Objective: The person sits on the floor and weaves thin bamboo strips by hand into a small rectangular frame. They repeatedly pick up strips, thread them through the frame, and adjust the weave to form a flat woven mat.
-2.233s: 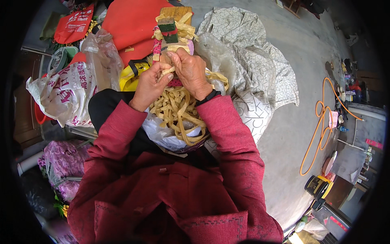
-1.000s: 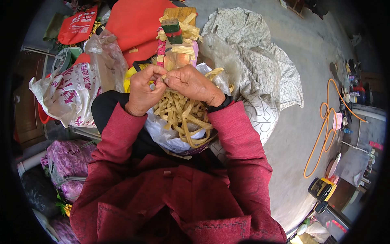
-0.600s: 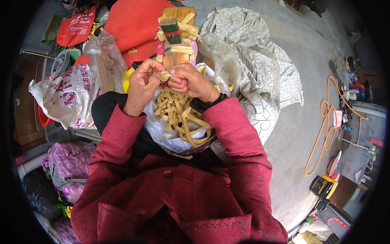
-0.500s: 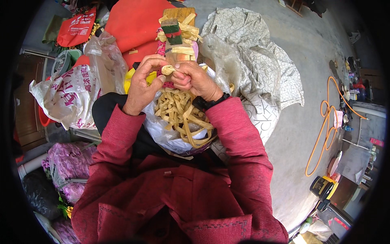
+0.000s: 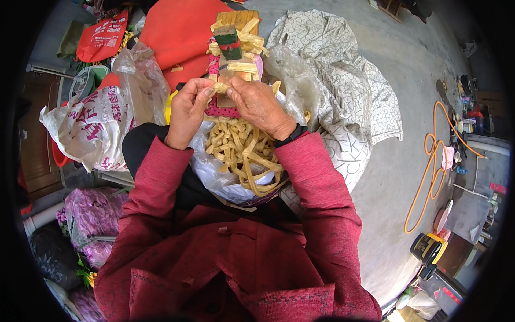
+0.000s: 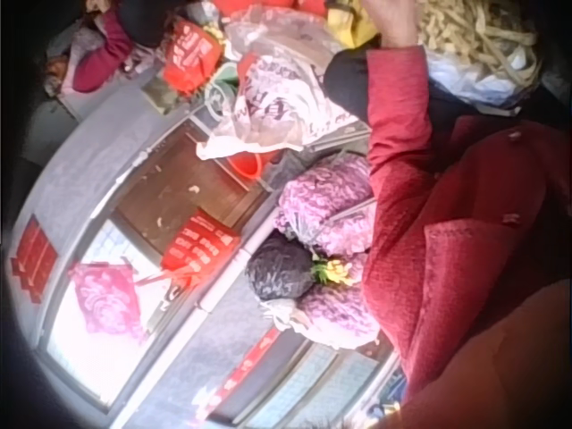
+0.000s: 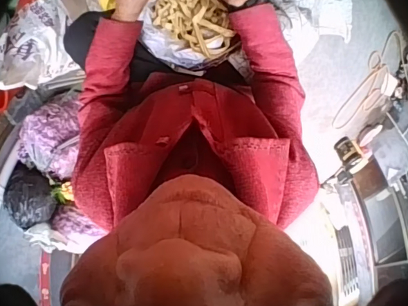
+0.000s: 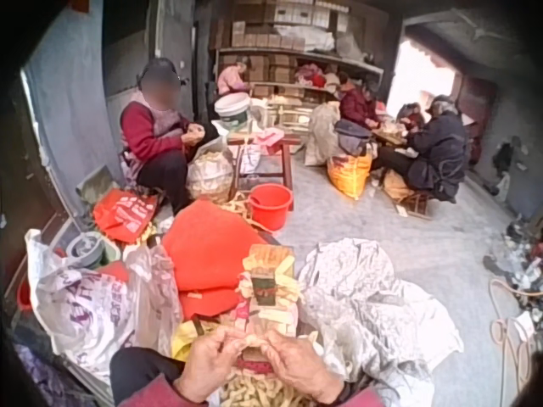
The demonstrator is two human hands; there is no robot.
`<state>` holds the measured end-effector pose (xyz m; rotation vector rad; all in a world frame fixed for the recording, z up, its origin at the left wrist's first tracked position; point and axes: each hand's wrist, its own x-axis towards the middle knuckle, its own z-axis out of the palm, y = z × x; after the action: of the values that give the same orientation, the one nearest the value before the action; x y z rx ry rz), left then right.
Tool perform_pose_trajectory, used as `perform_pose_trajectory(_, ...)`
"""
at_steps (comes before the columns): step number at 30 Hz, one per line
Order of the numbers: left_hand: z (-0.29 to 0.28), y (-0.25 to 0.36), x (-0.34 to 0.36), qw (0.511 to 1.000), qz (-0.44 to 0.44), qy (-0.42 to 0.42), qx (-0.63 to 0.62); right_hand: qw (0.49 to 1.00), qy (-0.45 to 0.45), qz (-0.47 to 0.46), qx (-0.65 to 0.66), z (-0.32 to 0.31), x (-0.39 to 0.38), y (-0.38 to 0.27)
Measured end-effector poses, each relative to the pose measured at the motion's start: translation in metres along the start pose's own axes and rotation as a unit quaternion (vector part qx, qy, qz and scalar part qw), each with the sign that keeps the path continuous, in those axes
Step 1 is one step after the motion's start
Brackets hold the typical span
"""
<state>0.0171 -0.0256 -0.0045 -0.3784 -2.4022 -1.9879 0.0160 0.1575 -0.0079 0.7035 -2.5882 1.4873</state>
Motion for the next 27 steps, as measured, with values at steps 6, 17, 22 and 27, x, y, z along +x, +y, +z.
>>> perform_pose_trajectory(6, -0.001, 0.02, 0.001, 0.886, 0.319, 0.119, 0.315, 0.987, 0.035, 0.133, 0.082, 0.006, 0.0, 0.0)
perform_pose_trajectory(17, 0.008, 0.018, -0.001, 0.875, 0.246, -0.075, 0.411, 0.997, -0.058, -0.019, -0.048, 0.003, -0.002, -0.001)
perform_pose_trajectory(22, 0.008, 0.027, -0.006, 0.922, 0.235, -0.092, 0.293, 0.996, -0.08, -0.032, 0.018, -0.021, 0.0, -0.016)
perform_pose_trajectory(27, 0.0, 0.035, -0.013, 0.975, 0.15, -0.128, 0.1, 0.97, -0.149, 0.019, 0.191, -0.03, -0.003, -0.021)
